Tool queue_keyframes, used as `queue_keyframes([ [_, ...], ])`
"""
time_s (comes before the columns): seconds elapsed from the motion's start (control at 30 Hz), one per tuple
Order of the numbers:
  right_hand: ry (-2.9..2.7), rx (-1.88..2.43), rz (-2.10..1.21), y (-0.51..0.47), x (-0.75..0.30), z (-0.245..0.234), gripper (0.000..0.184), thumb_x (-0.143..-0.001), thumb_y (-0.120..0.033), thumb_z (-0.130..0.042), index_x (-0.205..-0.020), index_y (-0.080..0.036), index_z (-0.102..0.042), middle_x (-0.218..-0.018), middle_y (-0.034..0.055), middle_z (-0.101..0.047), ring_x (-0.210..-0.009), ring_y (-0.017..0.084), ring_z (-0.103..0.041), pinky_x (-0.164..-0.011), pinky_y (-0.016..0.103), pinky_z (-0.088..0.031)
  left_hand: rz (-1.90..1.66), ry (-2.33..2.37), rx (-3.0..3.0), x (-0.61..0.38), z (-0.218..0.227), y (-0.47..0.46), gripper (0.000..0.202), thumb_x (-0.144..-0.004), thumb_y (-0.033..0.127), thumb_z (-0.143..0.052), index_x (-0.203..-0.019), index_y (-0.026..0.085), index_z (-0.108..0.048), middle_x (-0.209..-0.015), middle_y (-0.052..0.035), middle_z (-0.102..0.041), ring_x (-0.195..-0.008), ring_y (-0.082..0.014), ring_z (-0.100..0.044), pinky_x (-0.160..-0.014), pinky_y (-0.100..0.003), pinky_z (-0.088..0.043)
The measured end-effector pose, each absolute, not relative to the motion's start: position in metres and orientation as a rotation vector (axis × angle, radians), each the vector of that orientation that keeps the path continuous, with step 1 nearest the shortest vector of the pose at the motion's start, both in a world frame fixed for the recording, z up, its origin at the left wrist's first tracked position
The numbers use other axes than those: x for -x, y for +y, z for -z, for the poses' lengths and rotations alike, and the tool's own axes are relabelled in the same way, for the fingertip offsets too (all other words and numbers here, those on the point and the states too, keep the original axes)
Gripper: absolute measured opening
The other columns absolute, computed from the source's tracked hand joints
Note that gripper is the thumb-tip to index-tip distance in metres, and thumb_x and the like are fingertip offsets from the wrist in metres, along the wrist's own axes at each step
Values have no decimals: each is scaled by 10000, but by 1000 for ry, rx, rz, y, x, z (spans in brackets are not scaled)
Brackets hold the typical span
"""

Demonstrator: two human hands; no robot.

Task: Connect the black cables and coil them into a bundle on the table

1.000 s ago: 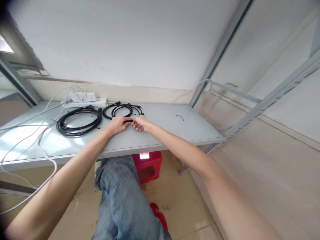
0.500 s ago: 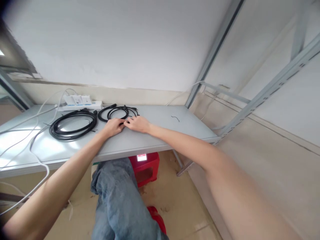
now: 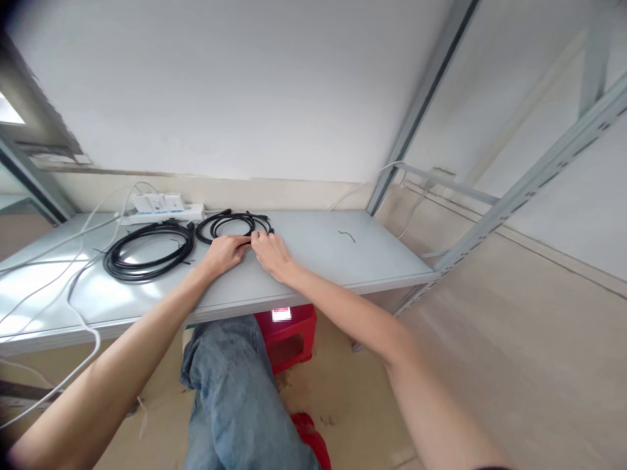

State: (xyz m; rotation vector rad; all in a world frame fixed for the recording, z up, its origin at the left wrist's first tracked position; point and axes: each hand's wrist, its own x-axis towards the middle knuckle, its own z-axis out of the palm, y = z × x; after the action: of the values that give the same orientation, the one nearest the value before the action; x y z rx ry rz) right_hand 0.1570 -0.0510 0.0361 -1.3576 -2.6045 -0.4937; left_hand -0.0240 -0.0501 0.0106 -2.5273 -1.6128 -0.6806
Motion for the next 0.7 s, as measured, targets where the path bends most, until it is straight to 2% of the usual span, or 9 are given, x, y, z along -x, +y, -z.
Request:
queue_keyframes([
  [0.17, -2446, 1489, 165, -49, -146, -33, 301, -994, -112, -495, -1285, -117, -568, -1086, 223, -732, -1004, 324, -732, -843, 387, -548, 686, -1673, 2439, 25, -10, -49, 431, -1026, 313, -422, -1330, 242, -719, -1209, -104, -779, -1121, -279, -706, -958, -361, -493],
  [0.23, -2384, 1438, -20, -37, -147, -34, 214, -999, -143, -508, -1176, -134, -627, -1044, 207, -746, -976, 306, -730, -824, 356, -541, 678, -1694, 2400, 25, -8, -47, 429, -1030, 315, -419, -1328, 242, -720, -1203, -108, -777, -1130, -278, -697, -987, -371, -480],
  [0.3, -2331, 1350, -350, -21, -152, -35, 137, -992, -156, -525, -975, -151, -661, -904, 154, -752, -836, 244, -717, -733, 296, -530, 659, -1709, 2382, 26, -7, -45, 428, -1037, 325, -413, -1320, 241, -723, -1184, -110, -779, -1132, -279, -691, -997, -378, -471],
  [0.4, -2190, 1185, -1098, 5, -161, -39, 217, -983, -163, -528, -779, -160, -604, -648, 49, -660, -509, 123, -547, -482, 212, -419, 621, -1725, 2386, 26, -6, -42, 427, -1041, 338, -408, -1310, 235, -724, -1146, -112, -780, -1121, -279, -688, -990, -378, -466],
  [0.47, -2008, 1105, -1566, 19, -166, -42, 222, -985, -157, -518, -773, -148, -584, -582, -6, -586, -392, 67, -387, -364, 179, -288, 596, -1719, 2398, 27, -6, -41, 425, -1039, 340, -414, -1307, 231, -724, -1123, -113, -780, -1110, -280, -690, -976, -373, -466],
  [0.53, -1827, 1098, -1911, 29, -168, -45, 210, -993, -130, -485, -804, -130, -577, -555, -52, -518, -347, 35, -271, -314, 149, -194, 579, -1704, 2408, 27, -6, -40, 421, -1035, 331, -419, -1306, 227, -724, -1099, -113, -780, -1095, -282, -695, -953, -372, -467],
  [0.6, -1696, 1139, -2113, 36, -168, -47, 217, -998, -99, -438, -824, -123, -564, -543, -77, -471, -329, 22, -210, -295, 126, -157, 573, -1697, 2407, 28, -6, -40, 421, -1031, 313, -419, -1310, 227, -722, -1083, -113, -779, -1073, -283, -701, -933, -376, -469],
  [0.7, -1624, 1144, -2205, 39, -168, -48, 220, -999, -80, -416, -833, -129, -552, -547, -80, -459, -320, 21, -216, -286, 115, -164, 564, -1698, 2393, 28, -6, -39, 425, -1033, 298, -409, -1323, 233, -713, -1071, -111, -777, -1046, -278, -705, -918, -378, -472],
])
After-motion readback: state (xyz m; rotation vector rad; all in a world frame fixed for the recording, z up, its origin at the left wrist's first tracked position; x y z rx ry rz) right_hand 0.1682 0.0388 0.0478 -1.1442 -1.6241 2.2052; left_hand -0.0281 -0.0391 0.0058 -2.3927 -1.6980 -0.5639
